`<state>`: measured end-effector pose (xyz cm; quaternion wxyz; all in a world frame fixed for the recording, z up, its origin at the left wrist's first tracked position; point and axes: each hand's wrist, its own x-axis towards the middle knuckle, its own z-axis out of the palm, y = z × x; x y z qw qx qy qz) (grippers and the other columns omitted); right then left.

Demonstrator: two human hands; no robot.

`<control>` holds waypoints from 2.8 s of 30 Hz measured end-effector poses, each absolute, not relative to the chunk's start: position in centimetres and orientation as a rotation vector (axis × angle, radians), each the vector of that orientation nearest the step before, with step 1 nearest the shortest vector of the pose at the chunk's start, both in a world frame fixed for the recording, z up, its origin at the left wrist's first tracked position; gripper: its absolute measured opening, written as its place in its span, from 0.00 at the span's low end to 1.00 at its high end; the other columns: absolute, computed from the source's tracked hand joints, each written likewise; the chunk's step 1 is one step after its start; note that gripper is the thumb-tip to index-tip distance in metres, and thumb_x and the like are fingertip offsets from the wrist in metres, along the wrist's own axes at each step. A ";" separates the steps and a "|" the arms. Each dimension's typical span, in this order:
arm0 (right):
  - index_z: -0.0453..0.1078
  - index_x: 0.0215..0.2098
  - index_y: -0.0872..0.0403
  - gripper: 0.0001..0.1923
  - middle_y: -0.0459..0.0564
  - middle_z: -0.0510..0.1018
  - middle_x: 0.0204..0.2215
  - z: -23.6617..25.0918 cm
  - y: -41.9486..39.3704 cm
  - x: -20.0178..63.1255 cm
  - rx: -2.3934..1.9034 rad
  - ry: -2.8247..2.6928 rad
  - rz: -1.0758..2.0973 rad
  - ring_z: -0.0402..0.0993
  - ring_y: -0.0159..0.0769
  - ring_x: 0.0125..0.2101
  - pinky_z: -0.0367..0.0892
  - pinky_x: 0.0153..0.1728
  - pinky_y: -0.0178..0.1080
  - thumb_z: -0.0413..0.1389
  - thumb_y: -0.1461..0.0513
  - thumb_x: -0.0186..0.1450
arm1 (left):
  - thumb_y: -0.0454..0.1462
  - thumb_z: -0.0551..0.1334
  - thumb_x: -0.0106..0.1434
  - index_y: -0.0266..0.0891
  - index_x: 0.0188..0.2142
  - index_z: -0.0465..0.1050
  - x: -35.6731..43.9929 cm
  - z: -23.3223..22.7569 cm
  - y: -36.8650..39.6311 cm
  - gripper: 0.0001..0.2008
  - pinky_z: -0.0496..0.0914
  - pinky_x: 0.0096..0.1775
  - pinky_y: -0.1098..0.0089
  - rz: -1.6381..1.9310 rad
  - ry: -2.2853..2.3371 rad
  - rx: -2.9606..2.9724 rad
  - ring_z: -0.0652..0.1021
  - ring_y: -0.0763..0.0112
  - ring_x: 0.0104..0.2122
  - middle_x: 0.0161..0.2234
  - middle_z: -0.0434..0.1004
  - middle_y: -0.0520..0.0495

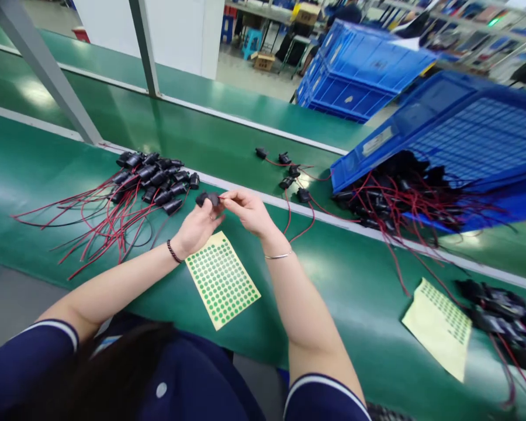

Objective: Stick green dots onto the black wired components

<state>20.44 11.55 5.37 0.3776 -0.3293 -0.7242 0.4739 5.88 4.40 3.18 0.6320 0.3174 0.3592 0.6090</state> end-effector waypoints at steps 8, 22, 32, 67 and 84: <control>0.77 0.36 0.51 0.06 0.51 0.80 0.37 3.6 7.6 22.0 -0.964 -2.439 0.593 0.75 0.42 0.42 0.70 0.48 0.48 0.57 0.64 0.66 | 0.49 0.63 0.63 0.46 0.49 0.58 1.3 2.2 4.5 0.21 0.70 0.57 0.57 1.689 1.148 1.168 0.77 0.65 0.53 0.51 0.75 0.43; 0.77 0.48 0.50 0.15 0.53 0.81 0.45 0.8 4.3 21.5 -0.927 -2.757 0.511 0.69 0.47 0.47 0.62 0.46 0.49 0.63 0.55 0.64 | 0.43 0.63 0.63 0.41 0.50 0.60 2.6 -1.1 1.2 0.20 0.72 0.53 0.61 1.297 1.134 1.355 0.79 0.64 0.48 0.50 0.77 0.39; 0.76 0.42 0.52 0.08 0.47 0.84 0.34 -0.5 2.3 21.6 -0.904 -2.634 0.030 0.72 0.37 0.38 0.57 0.44 0.44 0.54 0.61 0.72 | 0.39 0.62 0.63 0.40 0.48 0.59 2.6 -2.6 1.4 0.17 0.71 0.53 0.57 1.154 1.300 1.561 0.78 0.62 0.47 0.47 0.76 0.40; 0.70 0.32 0.51 0.08 0.53 0.78 0.43 0.5 1.0 20.2 -1.127 -1.735 1.116 0.76 0.39 0.43 0.74 0.41 0.42 0.57 0.57 0.67 | 0.30 0.59 0.56 0.41 0.44 0.60 2.5 -2.4 1.1 0.16 0.70 0.46 0.59 0.977 1.278 2.065 0.73 0.62 0.43 0.42 0.70 0.44; 0.71 0.35 0.50 0.04 0.51 0.81 0.39 1.3 0.3 19.8 -1.153 -1.931 0.717 0.78 0.39 0.39 0.75 0.42 0.43 0.54 0.65 0.65 | 0.29 0.58 0.57 0.41 0.44 0.61 2.4 -2.4 1.0 0.16 0.71 0.47 0.58 0.958 1.288 2.104 0.74 0.62 0.45 0.44 0.71 0.43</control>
